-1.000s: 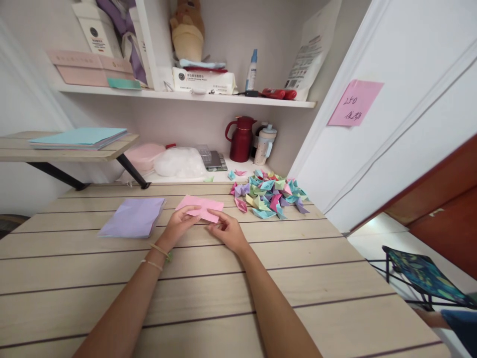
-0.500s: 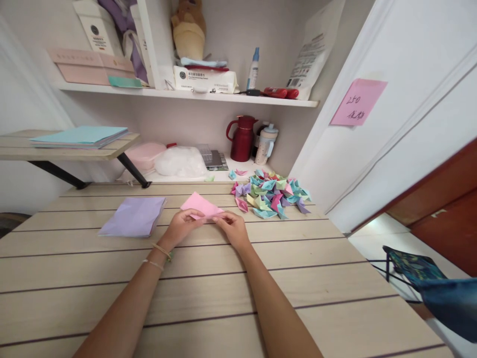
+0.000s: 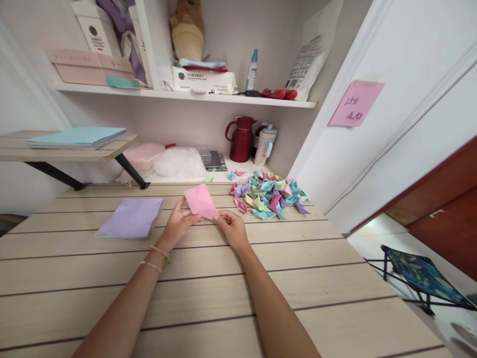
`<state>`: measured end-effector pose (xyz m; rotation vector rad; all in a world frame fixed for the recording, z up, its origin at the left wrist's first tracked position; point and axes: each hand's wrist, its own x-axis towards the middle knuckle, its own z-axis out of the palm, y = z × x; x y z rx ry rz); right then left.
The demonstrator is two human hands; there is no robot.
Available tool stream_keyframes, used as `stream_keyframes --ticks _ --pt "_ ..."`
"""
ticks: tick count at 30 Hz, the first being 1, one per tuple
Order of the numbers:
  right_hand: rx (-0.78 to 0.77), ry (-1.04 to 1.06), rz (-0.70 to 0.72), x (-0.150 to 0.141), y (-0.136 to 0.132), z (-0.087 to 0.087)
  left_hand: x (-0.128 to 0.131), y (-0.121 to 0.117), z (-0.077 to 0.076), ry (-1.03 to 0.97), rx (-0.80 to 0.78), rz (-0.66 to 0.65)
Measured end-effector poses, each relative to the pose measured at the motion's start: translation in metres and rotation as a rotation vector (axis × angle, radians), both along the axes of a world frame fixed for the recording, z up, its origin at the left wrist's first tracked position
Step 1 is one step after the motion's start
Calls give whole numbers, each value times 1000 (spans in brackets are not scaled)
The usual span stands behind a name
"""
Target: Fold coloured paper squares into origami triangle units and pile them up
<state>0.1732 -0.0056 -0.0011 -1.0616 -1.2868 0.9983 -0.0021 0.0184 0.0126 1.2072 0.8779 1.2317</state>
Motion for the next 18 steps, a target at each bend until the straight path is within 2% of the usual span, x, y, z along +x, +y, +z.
stream_keyframes --ticks 5,9,12,14,18 --pt "9 -62 -20 0 1 -2 -1 -3 5 162 55 -75" --pt "70 -264 -58 0 0 -4 -1 -5 8 69 26 -143" --pt "118 -314 -126 -1 0 -5 0 -6 9 48 22 -193" --pt "94 -261 -107 -1 0 -3 -1 -5 9 56 33 -148" --pt "54 -120 44 -4 -5 2 -3 -1 3 118 95 20"
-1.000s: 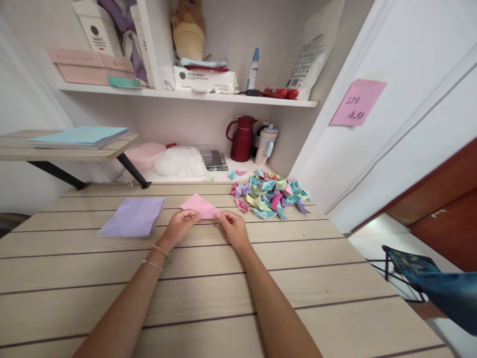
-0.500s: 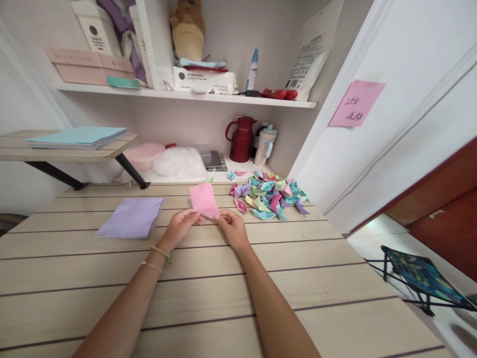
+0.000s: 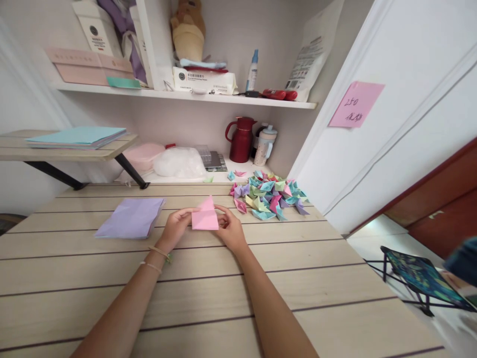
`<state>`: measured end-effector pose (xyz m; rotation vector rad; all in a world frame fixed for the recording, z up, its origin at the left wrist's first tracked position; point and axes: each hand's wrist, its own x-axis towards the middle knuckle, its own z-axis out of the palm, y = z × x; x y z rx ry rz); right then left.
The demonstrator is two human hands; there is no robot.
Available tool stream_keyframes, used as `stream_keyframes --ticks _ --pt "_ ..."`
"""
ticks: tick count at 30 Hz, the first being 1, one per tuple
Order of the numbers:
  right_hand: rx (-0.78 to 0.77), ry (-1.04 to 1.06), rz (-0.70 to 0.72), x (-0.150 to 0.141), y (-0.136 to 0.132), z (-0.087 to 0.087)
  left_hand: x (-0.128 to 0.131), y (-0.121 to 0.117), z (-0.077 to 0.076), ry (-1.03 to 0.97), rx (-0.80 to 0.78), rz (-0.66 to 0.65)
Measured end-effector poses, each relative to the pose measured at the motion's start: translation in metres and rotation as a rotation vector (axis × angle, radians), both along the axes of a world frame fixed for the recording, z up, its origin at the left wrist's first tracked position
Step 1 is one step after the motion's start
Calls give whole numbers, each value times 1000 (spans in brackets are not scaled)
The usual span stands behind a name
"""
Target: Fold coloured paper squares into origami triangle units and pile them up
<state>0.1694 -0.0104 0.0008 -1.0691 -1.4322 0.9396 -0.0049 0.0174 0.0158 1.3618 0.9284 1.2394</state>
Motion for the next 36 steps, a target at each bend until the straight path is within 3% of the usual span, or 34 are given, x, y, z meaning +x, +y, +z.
stream_keyframes --ticks 3,7,12,17,22,26,30,36 --pt "25 16 13 -1 -3 4 0 2 -5 47 23 45" --pt "47 -60 7 -1 -3 5 1 0 -7 18 -29 14" --pt "22 -37 -161 4 2 0 2 -3 -4 78 -48 -12" --pt "-10 -25 -176 6 3 -2 0 -3 -3 157 16 -23" --pt "-7 10 -182 6 5 -2 0 -4 -3 256 111 60" --pt "-15 -2 -206 7 6 -4 0 -4 -2 206 74 96" --pt "-36 119 -166 6 7 -4 0 -1 -3 69 -33 74" --pt "-59 109 -101 5 6 -1 0 2 -7 -72 -113 -77"
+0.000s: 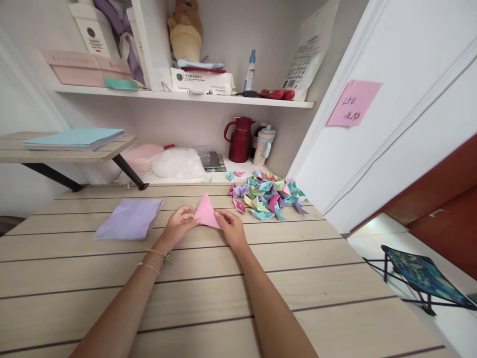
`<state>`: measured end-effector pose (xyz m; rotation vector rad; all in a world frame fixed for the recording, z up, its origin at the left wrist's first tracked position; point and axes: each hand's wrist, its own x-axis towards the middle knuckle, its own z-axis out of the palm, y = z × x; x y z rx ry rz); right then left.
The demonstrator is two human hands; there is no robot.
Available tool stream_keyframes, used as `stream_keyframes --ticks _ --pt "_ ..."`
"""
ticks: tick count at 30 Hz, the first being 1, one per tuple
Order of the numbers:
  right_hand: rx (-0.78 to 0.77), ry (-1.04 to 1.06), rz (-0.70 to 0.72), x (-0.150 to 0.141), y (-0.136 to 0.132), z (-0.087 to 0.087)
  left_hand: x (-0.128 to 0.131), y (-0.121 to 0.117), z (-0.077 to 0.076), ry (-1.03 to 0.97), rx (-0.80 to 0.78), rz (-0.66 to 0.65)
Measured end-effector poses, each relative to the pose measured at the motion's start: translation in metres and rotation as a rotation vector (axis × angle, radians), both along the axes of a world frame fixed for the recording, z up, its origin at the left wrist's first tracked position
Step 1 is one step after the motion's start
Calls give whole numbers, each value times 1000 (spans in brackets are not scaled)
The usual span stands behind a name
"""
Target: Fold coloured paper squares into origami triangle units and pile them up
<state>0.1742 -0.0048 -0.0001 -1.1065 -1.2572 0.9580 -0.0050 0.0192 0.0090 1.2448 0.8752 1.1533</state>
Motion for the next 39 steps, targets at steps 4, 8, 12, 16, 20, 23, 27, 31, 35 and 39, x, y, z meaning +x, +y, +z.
stream_keyframes --ticks 4,8,12,16,20,23,27,31,35,39 --pt "-12 -38 49 0 -2 1 0 1 -1 2 2 -7" --pt "-32 -30 22 -1 -4 3 1 2 -1 41 22 -31" --pt "-51 20 37 -2 -4 3 1 2 -1 55 37 -31" --pt "-50 100 83 -1 -2 2 0 1 1 50 41 -67" --pt "-58 156 145 2 -1 1 0 -1 4 83 59 -105" --pt "-73 211 191 2 -1 2 0 -2 5 102 70 -113" --pt "-79 271 237 2 -3 5 1 -2 6 116 89 -113" --pt "-71 265 281 4 -3 6 0 -2 6 132 100 -123" --pt "-72 247 286 4 -3 5 0 -2 7 144 108 -130" --pt "-52 200 240 2 -2 3 0 -2 5 144 117 -135"
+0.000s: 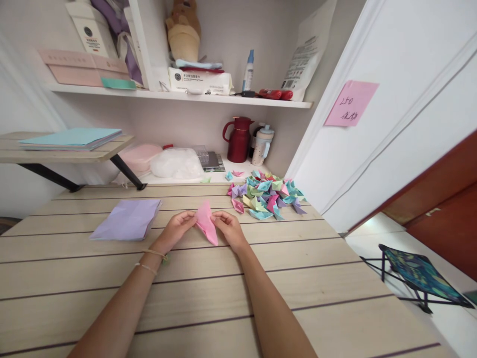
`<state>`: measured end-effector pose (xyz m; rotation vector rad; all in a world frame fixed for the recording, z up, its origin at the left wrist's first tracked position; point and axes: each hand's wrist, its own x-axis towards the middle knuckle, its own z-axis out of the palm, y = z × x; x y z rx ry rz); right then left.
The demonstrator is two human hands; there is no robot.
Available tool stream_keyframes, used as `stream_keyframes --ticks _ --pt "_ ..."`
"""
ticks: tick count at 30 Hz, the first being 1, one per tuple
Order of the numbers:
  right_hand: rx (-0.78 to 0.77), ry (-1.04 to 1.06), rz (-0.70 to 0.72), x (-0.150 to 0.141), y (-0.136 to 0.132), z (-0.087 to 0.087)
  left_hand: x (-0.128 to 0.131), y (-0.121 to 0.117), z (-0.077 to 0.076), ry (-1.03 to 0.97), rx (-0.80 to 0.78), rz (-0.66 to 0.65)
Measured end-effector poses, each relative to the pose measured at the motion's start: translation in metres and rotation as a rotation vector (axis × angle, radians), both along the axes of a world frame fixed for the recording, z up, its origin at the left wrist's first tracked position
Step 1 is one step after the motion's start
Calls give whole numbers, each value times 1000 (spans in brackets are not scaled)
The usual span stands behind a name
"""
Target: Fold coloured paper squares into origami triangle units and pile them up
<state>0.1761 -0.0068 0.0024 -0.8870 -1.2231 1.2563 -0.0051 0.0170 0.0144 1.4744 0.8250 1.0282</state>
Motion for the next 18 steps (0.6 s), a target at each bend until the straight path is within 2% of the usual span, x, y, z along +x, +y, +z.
stream_keyframes --ticks 5,11,15,18 --pt "94 -131 45 -5 0 -6 1 0 -3 31 -20 -22" --pt "294 -473 -253 -4 -3 -7 3 1 -2 23 -24 -3" --pt "411 -475 -197 -4 -4 -2 4 0 -2 -8 -48 -49" --pt "415 -453 -186 -5 -4 -1 3 -2 -1 -16 -63 -55"
